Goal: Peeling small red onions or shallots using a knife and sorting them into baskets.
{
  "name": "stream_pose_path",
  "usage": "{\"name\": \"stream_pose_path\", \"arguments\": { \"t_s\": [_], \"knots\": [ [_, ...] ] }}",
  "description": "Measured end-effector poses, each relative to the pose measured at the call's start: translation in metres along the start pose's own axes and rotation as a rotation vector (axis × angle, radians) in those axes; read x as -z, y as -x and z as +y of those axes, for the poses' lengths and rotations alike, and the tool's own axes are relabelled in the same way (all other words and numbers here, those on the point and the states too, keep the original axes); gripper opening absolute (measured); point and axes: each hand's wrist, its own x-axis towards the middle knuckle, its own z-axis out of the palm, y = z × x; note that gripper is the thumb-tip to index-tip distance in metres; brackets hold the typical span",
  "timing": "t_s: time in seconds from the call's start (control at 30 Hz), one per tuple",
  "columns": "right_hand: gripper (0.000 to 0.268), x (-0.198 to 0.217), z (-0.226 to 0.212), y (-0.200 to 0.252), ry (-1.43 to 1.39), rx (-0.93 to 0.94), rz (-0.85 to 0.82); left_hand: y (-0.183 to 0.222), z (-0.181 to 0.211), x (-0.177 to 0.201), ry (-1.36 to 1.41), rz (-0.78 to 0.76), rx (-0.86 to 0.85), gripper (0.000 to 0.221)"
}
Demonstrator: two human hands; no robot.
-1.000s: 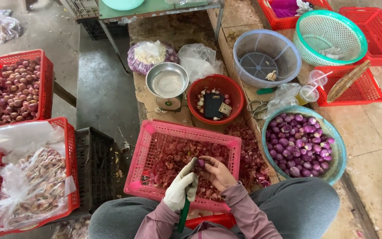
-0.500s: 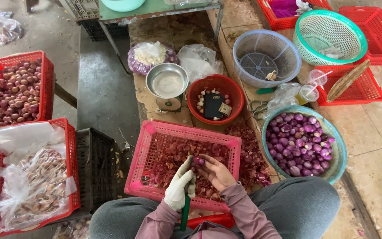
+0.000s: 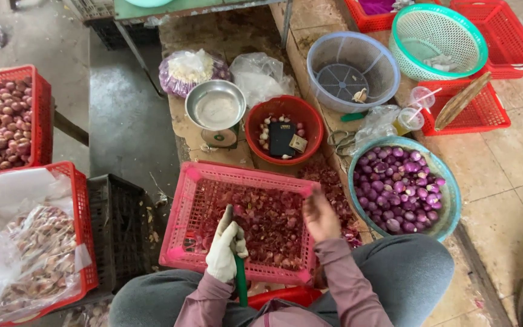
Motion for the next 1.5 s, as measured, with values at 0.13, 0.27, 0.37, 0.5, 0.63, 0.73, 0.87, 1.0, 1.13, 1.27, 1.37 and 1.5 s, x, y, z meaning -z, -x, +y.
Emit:
{"name": "stream_pose_path", "arguments": {
  "t_s": [0.13, 0.27, 0.37, 0.5, 0.63, 0.73, 0.87, 1.0, 1.13, 1.27, 1.37, 1.5],
  "knots": [
    [0.032, 0.013, 0.061, -0.018, 0.965, -0.237, 0.214, 0.001, 0.005, 0.001, 0.015, 0.018, 0.004, 0.058],
    [0.027, 0.093, 0.129, -0.056, 1.855, -0.244, -0.131, -0.002, 0.006, 0.010, 0.042, 0.073, -0.004, 0.056],
    [0.036, 0.148, 0.167, -0.074, 2.154, -0.214, -0.421, -0.003, 0.006, 0.010, 0.027, 0.090, -0.004, 0.057],
    [0.040, 0.125, 0.171, -0.060, 2.094, -0.431, -0.033, 0.002, 0.007, 0.004, 0.045, 0.110, 0.016, 0.058],
    [0.051, 0.123, 0.153, -0.065, 1.894, -0.503, 0.210, -0.003, 0.012, 0.010, 0.078, 0.113, 0.007, 0.049],
    [0.031, 0.113, 0.156, -0.053, 2.603, 0.046, -0.198, 0.001, 0.019, 0.005, 0.037, 0.133, -0.036, 0.056],
    [0.060, 0.078, 0.207, -0.031, 2.309, -0.102, -0.577, 0.007, 0.034, 0.002, 0.074, 0.096, -0.079, 0.054],
    [0.084, 0.059, 0.261, -0.043, 2.622, -0.440, -1.171, 0.032, 0.056, -0.003, 0.070, 0.066, -0.182, 0.058],
    [0.063, 0.078, 0.251, -0.074, 2.522, -0.396, -1.020, 0.030, 0.059, 0.017, 0.061, 0.156, -0.184, 0.055],
    [0.041, 0.123, 0.177, -0.110, 1.867, -0.474, -0.106, 0.026, 0.059, 0.019, 0.113, 0.190, -0.188, 0.052],
    [0.058, 0.148, 0.117, -0.121, 2.189, -0.347, -0.221, 0.010, 0.052, 0.027, 0.095, 0.172, -0.173, 0.048],
    [0.065, 0.113, 0.078, -0.110, 2.695, -0.359, -0.137, 0.008, 0.055, 0.010, 0.048, 0.117, -0.176, 0.041]
  ]
}}
